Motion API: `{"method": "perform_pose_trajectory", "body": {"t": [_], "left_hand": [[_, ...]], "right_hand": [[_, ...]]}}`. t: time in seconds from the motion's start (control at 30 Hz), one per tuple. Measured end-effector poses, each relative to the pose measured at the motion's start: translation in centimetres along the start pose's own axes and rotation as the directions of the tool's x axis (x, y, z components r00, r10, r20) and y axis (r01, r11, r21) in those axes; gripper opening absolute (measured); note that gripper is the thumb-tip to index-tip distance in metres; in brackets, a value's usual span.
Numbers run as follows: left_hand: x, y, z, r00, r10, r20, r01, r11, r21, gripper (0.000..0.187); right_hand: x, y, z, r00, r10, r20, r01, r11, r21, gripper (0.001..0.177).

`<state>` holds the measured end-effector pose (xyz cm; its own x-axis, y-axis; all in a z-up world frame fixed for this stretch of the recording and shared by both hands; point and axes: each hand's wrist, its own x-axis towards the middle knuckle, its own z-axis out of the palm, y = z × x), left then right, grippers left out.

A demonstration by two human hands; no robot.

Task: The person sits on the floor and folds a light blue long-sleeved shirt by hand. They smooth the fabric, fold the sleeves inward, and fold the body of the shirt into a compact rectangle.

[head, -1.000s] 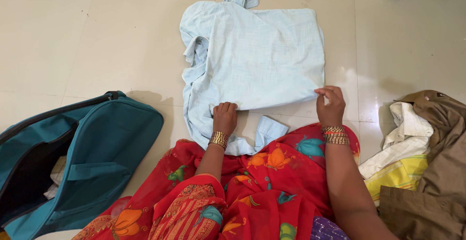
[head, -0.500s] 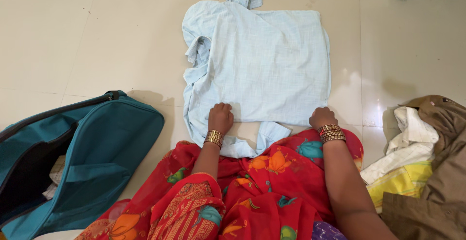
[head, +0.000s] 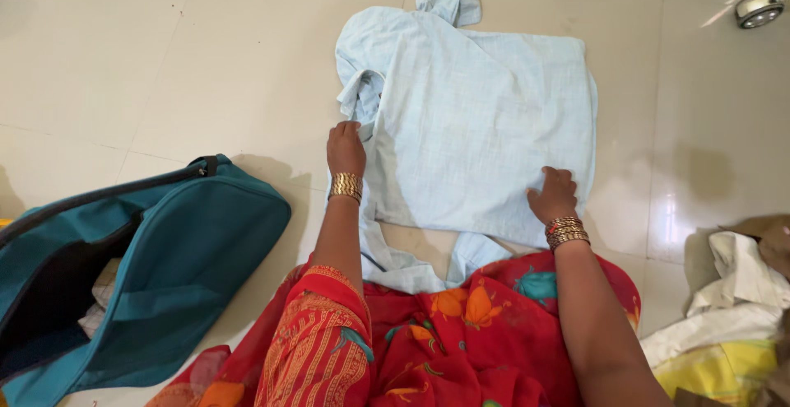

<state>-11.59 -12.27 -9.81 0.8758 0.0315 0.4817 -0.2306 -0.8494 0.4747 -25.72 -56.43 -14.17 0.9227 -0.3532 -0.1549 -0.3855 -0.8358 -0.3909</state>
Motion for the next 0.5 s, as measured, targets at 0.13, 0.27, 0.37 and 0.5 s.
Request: {"method": "perform_pose_trajectory", "body": {"t": [0.13,0.27,0.37,0.5], "left_hand": [[2.7,-1.4,1.9,0.988,0.088,0.130,-0.101,0.990,0.099,0.031],[3.6,-4.1,5.0,0.955,-0.208,0.211,0.188,0.976,0.109,0.021],[4.0,-9.1,5.0,0.873,-0.487,-0.028,0.472,0.857,-0.207,0.014],[1.5,-16.6,0.9,0.529,-0.742,-0.412,0.588,0.670,-0.453,0.015]], "right_hand": [[1.0,0.8,0.3,0.999,0.013,-0.047,-0.010,0.998,0.063,0.062],[1.6,1.8,0.9,0.998,-0.019,-0.064,0.026,0.994,0.110,0.060],[1.8,2.5,1.2,0.998,-0.033,-0.057,0.042,0.985,0.166,0.056],[2.0,3.0,1.5,0.996,-0.040,-0.076,0.052,0.986,0.159,0.056]]}}
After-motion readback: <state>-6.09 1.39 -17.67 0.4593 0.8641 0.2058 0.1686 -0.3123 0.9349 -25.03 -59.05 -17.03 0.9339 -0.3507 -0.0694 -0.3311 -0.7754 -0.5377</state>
